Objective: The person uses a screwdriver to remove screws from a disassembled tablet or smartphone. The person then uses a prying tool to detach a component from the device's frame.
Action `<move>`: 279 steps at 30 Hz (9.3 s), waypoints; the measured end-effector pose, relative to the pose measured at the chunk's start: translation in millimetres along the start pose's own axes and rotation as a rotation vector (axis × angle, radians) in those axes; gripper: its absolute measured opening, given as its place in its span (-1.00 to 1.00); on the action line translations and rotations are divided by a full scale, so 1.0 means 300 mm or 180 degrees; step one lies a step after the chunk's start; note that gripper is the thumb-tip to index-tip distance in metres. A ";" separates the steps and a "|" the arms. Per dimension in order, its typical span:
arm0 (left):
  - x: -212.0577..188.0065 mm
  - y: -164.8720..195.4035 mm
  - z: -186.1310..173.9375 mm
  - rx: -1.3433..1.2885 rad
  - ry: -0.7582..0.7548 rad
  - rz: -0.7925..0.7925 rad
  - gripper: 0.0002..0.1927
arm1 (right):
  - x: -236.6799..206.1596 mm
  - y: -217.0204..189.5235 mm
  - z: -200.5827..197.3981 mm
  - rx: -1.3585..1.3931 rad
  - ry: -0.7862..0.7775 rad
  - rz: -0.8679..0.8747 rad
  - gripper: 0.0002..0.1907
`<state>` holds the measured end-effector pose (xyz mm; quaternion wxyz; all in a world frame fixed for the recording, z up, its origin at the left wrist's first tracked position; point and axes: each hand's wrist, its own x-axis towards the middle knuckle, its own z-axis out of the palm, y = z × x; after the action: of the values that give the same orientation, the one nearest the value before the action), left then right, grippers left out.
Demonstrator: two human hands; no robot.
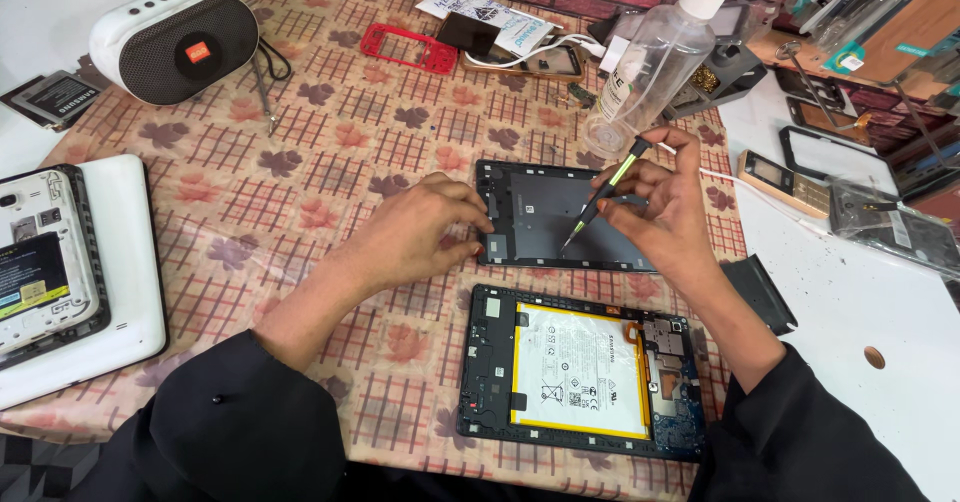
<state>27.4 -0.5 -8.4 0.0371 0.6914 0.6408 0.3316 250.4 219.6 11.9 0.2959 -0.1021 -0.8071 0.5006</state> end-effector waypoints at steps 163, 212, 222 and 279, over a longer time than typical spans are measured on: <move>-0.009 0.095 -0.013 -0.1170 -0.1841 -0.0040 -0.51 | -0.266 -0.262 0.281 -0.0266 -0.1735 -0.1390 -0.37; -0.005 0.067 -0.055 -0.0949 -0.1597 -0.0285 -0.74 | -0.047 -0.050 0.020 -0.0063 -0.0043 -0.0066 -0.22; -0.006 0.068 -0.053 -0.0894 -0.1610 -0.0262 -0.76 | -0.050 -0.050 0.031 -0.0071 -0.0062 -0.0144 -0.22; -0.009 0.056 -0.040 -0.0836 -0.1624 -0.0236 -0.73 | -0.210 -0.156 0.281 0.0717 -0.0404 0.0296 -0.19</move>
<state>35.9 -10.4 7.7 0.2985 0.7179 0.5871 0.2255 258.5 105.1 1.7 0.2303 -0.0737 -0.7573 0.6067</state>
